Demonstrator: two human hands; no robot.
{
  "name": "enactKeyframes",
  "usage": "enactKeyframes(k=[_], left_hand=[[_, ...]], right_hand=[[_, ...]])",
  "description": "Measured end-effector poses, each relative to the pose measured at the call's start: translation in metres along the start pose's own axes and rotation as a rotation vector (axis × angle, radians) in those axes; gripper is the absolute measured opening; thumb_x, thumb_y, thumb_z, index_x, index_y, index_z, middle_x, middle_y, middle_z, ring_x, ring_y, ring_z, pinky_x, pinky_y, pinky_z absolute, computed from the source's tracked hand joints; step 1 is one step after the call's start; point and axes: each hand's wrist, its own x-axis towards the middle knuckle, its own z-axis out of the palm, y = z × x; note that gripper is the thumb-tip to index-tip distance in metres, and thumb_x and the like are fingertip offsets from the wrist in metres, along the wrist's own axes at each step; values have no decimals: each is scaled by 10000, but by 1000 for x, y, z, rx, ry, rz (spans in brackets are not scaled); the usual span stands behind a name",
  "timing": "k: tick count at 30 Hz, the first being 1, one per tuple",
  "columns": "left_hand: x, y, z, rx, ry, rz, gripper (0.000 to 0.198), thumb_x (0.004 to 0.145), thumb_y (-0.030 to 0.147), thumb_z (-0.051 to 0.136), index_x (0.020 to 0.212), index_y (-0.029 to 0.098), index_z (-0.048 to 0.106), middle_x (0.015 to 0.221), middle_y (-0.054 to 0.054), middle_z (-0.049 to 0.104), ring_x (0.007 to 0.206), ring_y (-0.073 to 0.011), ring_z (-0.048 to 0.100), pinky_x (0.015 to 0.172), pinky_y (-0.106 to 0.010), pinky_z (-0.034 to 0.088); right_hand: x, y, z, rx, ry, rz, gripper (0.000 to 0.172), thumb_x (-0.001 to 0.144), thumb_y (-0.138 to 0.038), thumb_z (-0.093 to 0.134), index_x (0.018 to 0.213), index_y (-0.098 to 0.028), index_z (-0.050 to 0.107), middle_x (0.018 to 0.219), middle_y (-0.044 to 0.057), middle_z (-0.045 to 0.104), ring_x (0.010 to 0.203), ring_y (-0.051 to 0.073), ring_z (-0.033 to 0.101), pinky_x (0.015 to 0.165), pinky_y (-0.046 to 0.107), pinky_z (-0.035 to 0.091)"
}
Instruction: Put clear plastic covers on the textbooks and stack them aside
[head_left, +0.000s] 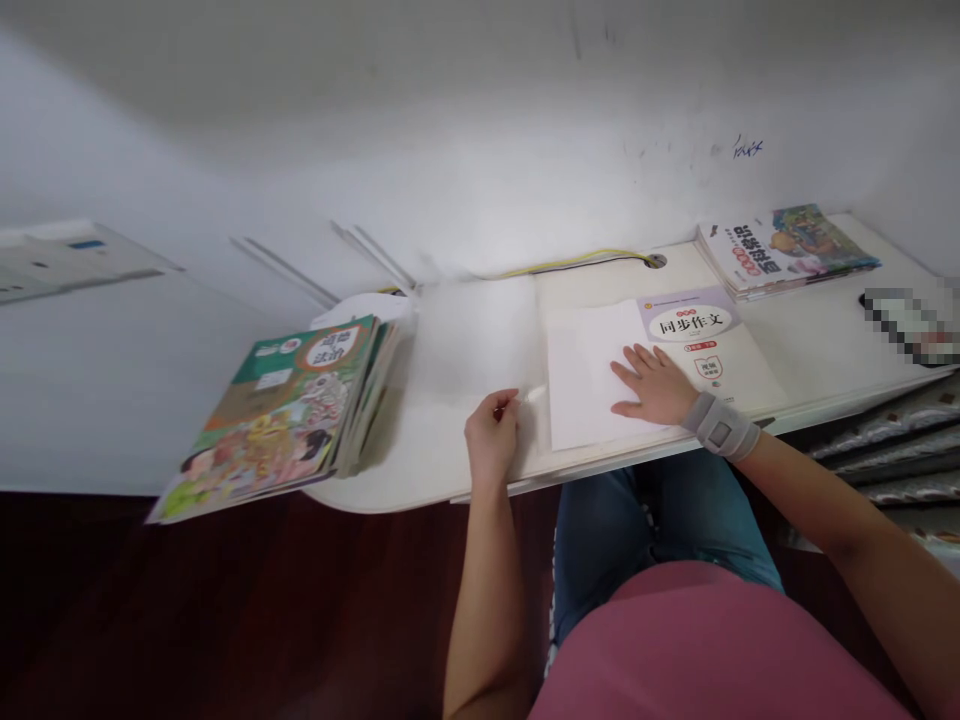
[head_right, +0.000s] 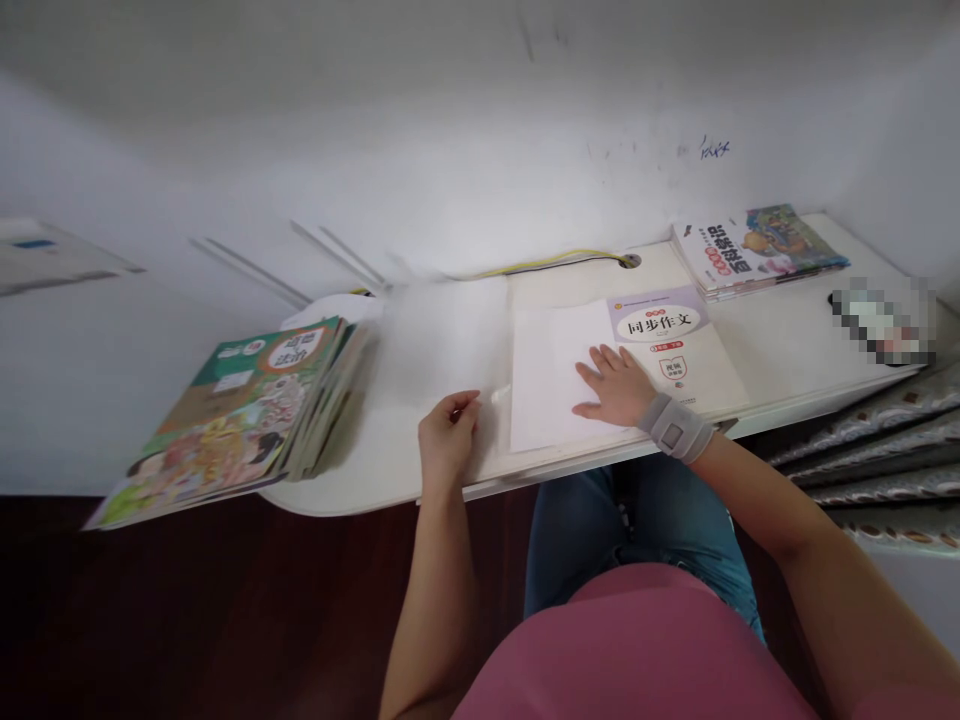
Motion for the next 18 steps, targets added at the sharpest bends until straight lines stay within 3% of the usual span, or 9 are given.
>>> enactKeyframes(k=[6,11,15,18], left_hand=[[2,-4,4,20,-2,27,330,736,312,524,982,162,686,763,-26,655,581,-130,522,651,-281,446],[1,5,-3,-381,29,-44,227,650,292,632,835,163,658,610,32,581,462,-76,434,481,-219,362],[-6,45,-17,-702,46,48,139,596,212,676,696,160,595,542,52,561,407,-42,403,414,-179,295],[-23,94,-21,-753,28,211,111,629,194,681,676,158,587,577,45,584,389,-27,401,399,-167,310]], right_hand=[[-1,7,-2,-22,-14,-212,763,857,-683,358,1430,-179,371,1522,154,284,1408,302,239,1127,533,171],[-28,-25,4,-10,124,9,708,884,-596,413,1377,-89,447,1454,232,378,1377,351,291,1103,500,256],[-60,-54,16,144,277,3,932,727,-717,547,1401,-86,418,1455,262,355,1369,411,272,1093,536,278],[-71,-55,21,394,395,2,676,875,-584,445,1356,-110,482,1403,206,462,1332,325,382,1095,490,318]])
